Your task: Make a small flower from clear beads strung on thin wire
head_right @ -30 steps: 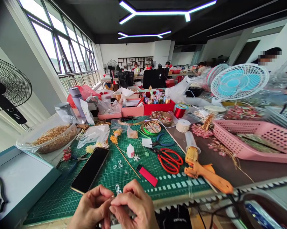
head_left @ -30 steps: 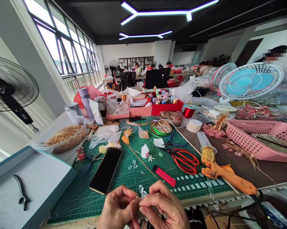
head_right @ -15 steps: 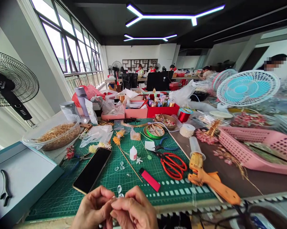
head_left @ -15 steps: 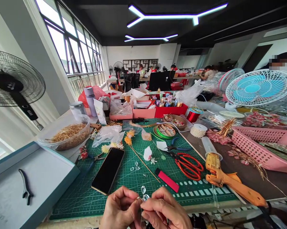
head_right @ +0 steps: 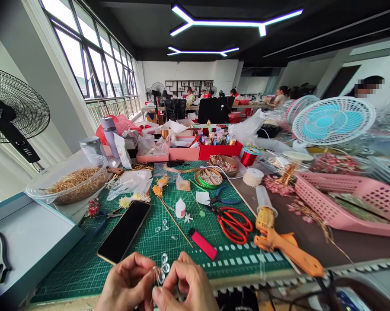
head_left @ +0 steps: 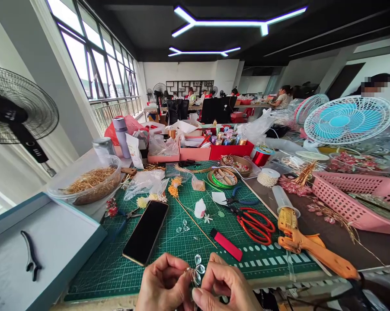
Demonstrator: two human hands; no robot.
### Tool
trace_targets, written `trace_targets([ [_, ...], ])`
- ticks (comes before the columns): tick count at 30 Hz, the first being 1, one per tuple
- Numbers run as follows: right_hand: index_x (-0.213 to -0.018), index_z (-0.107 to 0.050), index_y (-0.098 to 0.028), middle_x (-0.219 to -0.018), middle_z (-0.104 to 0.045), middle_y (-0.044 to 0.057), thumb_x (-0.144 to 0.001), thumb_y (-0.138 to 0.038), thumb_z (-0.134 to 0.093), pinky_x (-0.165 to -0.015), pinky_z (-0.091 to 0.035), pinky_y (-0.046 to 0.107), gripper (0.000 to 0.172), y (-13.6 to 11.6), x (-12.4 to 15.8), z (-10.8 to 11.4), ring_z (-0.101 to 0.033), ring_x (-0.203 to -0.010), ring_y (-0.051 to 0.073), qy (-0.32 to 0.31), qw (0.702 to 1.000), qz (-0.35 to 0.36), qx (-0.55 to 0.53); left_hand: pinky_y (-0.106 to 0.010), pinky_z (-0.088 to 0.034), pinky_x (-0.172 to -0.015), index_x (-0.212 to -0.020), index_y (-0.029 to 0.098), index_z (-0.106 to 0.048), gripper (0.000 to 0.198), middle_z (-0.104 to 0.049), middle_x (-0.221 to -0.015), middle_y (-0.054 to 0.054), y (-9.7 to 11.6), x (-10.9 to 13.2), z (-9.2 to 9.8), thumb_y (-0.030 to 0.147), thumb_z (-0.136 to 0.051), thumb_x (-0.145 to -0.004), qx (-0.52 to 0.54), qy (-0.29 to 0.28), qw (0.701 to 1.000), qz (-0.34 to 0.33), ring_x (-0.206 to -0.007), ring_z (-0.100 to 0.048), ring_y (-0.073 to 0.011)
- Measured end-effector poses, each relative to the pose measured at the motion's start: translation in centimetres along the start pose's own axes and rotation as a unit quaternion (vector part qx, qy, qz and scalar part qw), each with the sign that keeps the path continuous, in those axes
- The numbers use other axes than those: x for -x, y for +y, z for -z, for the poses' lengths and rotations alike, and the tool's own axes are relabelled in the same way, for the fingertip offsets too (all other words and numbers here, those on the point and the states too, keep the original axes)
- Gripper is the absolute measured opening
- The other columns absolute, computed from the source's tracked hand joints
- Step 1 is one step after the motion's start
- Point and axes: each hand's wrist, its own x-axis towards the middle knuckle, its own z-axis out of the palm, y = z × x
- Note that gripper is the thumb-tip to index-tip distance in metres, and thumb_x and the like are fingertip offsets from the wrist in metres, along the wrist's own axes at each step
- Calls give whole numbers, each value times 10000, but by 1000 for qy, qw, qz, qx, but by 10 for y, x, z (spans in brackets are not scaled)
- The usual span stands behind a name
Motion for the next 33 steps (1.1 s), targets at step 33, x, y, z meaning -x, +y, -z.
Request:
trace_targets([
  [33, -483, -453, -193, -537, -386, -46, -618, -280, -620, -496, -281, 249, 232, 3, -3, 1, -369, -497, 104, -7, 997, -68, 22, -80, -354, -276, -582, 141, -558, 461, -613, -397, 53, 2, 5, -5, 506, -812, -461, 12, 27, 999, -26, -255, -489, -19],
])
